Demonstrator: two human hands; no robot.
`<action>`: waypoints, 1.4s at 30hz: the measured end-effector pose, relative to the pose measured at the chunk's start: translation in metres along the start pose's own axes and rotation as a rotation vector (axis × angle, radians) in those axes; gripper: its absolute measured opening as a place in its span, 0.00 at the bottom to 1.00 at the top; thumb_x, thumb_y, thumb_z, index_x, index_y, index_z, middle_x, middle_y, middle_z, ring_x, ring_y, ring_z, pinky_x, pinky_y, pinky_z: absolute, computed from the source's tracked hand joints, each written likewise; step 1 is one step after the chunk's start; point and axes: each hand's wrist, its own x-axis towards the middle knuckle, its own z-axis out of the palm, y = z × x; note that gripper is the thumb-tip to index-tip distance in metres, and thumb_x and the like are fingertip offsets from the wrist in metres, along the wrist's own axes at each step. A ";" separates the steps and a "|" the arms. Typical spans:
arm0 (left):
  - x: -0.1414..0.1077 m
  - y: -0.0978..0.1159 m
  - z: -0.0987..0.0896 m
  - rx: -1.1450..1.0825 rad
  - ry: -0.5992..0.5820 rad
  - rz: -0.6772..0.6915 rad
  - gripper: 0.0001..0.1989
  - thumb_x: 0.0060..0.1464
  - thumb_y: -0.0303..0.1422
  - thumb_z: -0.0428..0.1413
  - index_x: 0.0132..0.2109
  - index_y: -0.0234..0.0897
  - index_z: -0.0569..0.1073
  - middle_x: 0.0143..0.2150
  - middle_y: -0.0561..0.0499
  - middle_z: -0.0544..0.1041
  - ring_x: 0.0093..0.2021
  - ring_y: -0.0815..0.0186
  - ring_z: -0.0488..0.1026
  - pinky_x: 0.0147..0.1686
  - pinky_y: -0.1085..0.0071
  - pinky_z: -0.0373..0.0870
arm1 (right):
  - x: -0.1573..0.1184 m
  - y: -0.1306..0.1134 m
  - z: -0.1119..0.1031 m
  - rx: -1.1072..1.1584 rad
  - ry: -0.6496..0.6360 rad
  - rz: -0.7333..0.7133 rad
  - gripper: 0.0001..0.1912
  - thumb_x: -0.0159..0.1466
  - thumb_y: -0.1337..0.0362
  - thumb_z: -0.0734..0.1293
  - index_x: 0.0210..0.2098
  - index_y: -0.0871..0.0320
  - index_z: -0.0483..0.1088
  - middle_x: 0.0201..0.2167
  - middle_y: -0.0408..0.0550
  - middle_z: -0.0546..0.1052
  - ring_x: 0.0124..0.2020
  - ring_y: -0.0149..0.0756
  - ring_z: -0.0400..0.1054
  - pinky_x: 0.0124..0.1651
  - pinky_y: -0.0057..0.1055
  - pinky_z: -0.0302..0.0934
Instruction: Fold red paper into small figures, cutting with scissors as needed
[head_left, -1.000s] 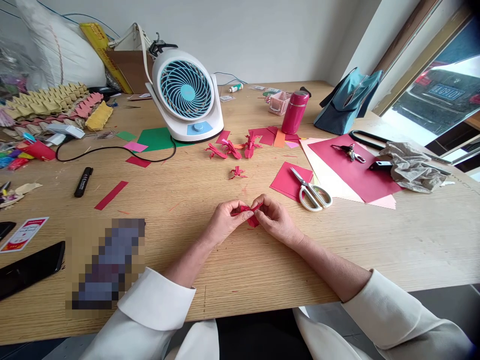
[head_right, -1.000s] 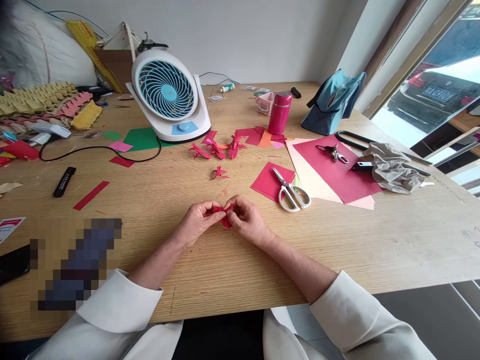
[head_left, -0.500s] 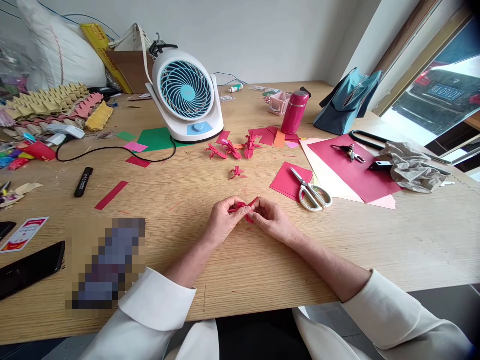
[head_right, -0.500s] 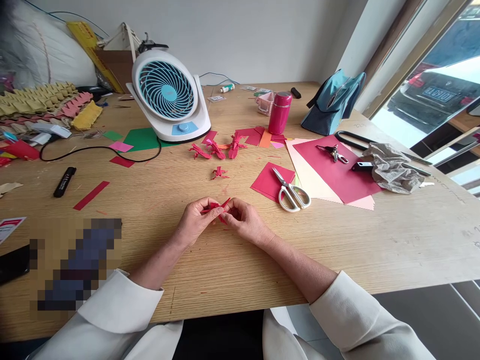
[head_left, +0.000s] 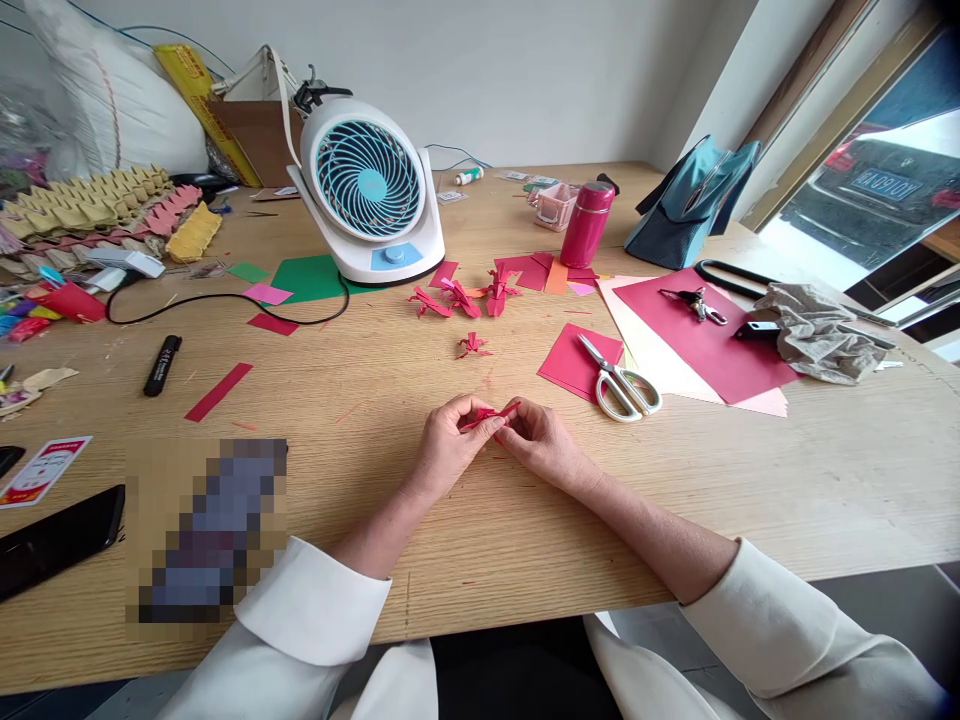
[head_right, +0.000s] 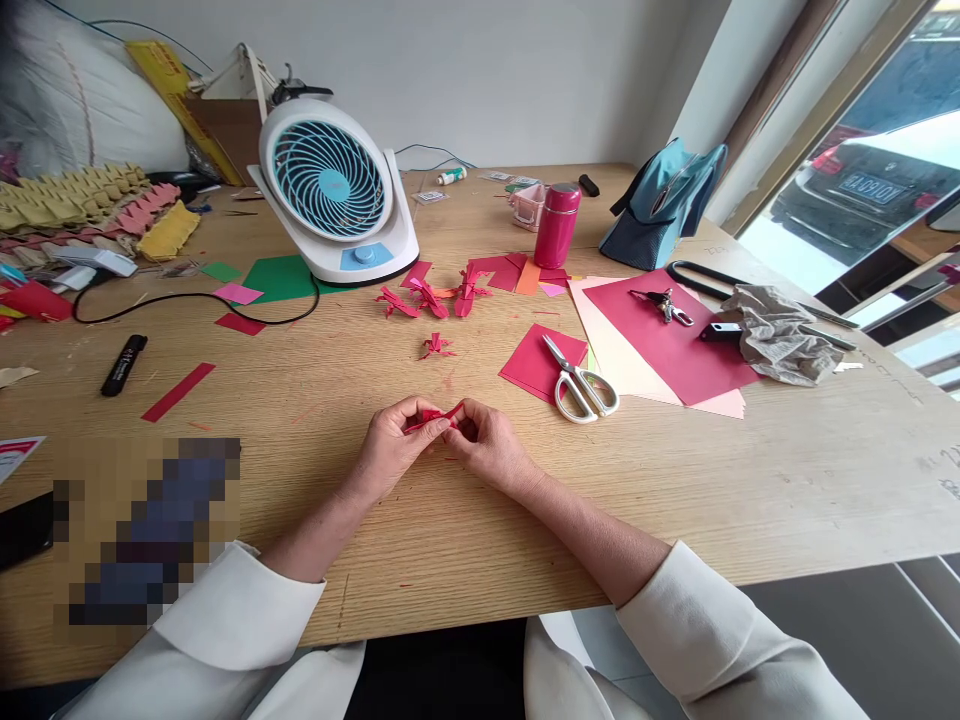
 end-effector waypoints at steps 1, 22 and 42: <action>0.000 0.000 0.000 -0.003 0.007 -0.007 0.14 0.52 0.43 0.62 0.33 0.34 0.75 0.28 0.53 0.73 0.26 0.71 0.67 0.25 0.75 0.65 | 0.000 0.000 -0.001 0.029 -0.023 -0.007 0.13 0.61 0.56 0.67 0.29 0.58 0.65 0.22 0.40 0.66 0.23 0.27 0.55 0.25 0.26 0.50; 0.000 0.002 0.003 0.139 0.122 0.095 0.11 0.54 0.40 0.60 0.31 0.36 0.73 0.28 0.52 0.75 0.28 0.69 0.69 0.29 0.75 0.64 | 0.004 -0.001 -0.002 0.132 -0.034 0.011 0.19 0.60 0.48 0.68 0.28 0.58 0.66 0.24 0.41 0.69 0.26 0.29 0.60 0.31 0.28 0.56; 0.004 0.003 0.003 -0.143 0.073 -0.051 0.14 0.52 0.42 0.62 0.32 0.34 0.72 0.27 0.54 0.73 0.25 0.73 0.66 0.25 0.77 0.63 | 0.002 -0.011 -0.008 0.123 -0.128 0.042 0.22 0.64 0.45 0.64 0.30 0.59 0.68 0.25 0.42 0.69 0.28 0.30 0.61 0.33 0.28 0.57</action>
